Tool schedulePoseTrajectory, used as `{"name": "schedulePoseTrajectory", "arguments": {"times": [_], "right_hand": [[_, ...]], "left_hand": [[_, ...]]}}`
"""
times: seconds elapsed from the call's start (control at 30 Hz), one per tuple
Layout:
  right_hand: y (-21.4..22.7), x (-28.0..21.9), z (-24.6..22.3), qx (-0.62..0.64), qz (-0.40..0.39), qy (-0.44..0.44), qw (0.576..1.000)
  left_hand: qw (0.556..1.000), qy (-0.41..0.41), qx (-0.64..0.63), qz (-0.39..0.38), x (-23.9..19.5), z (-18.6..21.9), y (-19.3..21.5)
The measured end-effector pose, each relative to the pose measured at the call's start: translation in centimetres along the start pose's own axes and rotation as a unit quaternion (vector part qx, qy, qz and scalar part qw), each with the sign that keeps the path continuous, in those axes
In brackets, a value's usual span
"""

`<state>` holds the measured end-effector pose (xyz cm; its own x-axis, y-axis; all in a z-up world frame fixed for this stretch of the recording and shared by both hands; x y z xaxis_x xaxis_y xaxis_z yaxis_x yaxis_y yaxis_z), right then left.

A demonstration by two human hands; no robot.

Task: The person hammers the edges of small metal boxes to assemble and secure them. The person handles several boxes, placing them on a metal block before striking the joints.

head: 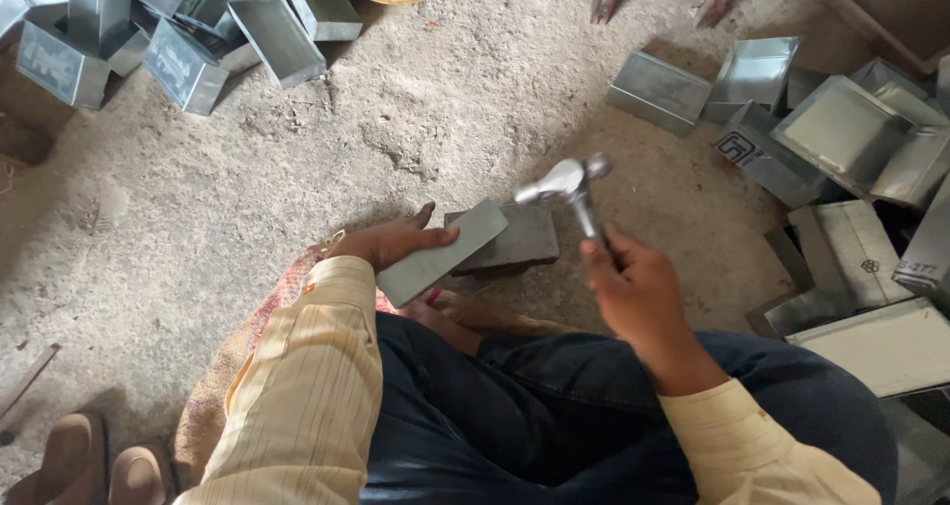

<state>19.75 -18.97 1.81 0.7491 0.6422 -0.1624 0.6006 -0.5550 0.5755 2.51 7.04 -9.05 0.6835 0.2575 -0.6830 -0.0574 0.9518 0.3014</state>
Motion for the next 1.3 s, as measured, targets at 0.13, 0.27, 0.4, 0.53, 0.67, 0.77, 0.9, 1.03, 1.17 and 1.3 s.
{"name": "schedulePoseTrajectory", "arguments": {"times": [0.13, 0.27, 0.4, 0.53, 0.67, 0.77, 0.9, 1.03, 1.17, 1.3], "right_hand": [[2.1, 0.8, -0.5, 0.185, 0.047, 0.035, 0.981], [1.8, 0.8, 1.8, 0.262, 0.035, -0.079, 0.961], [1.7, 1.3, 1.9, 0.297, 0.036, -0.086, 0.950], [1.9, 1.4, 2.2, 0.312, 0.029, -0.070, 0.947], [1.3, 1.5, 2.3, 0.314, 0.022, -0.088, 0.945], [1.1, 1.4, 1.8, 0.305, 0.016, -0.079, 0.949], [1.5, 0.6, 1.2, 0.281, 0.008, -0.063, 0.958], [2.9, 0.5, -0.3, 0.185, 0.045, -0.004, 0.982], [5.3, -0.3, -4.3, 0.057, 0.108, 0.115, 0.986], [10.6, -4.8, -10.4, -0.016, 0.211, 0.266, 0.941]], "left_hand": [[0.980, -0.052, 0.179, 0.065, -1.2, 3.4, 0.0], [0.897, -0.064, 0.415, 0.138, -2.2, 7.3, -2.1], [0.869, -0.112, 0.438, 0.199, -2.7, 9.7, -0.9], [0.931, 0.135, 0.179, 0.288, -2.7, 2.1, 4.0], [0.982, 0.106, 0.026, 0.157, 2.9, -3.9, 1.5], [0.984, 0.106, 0.037, 0.142, 7.2, -5.5, -0.5], [0.974, 0.054, 0.127, 0.179, 9.4, -3.9, 0.1], [0.899, -0.095, 0.086, 0.420, 1.2, 2.8, 4.1], [0.815, -0.206, 0.301, 0.450, -6.2, 11.3, 1.6], [0.817, -0.132, 0.470, 0.306, -3.5, 12.3, -2.5]]}}
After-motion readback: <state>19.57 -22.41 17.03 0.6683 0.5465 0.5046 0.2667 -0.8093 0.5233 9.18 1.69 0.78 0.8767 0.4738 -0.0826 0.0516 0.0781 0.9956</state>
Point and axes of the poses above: each hand's wrist, its own x-axis towards the middle knuckle, its own y-axis out of the back of the hand, z = x × y, the point moved 9 cm from there along x, towards the middle knuckle, and after that the axes turned 2 degrees about x, right-handed, at the moved point
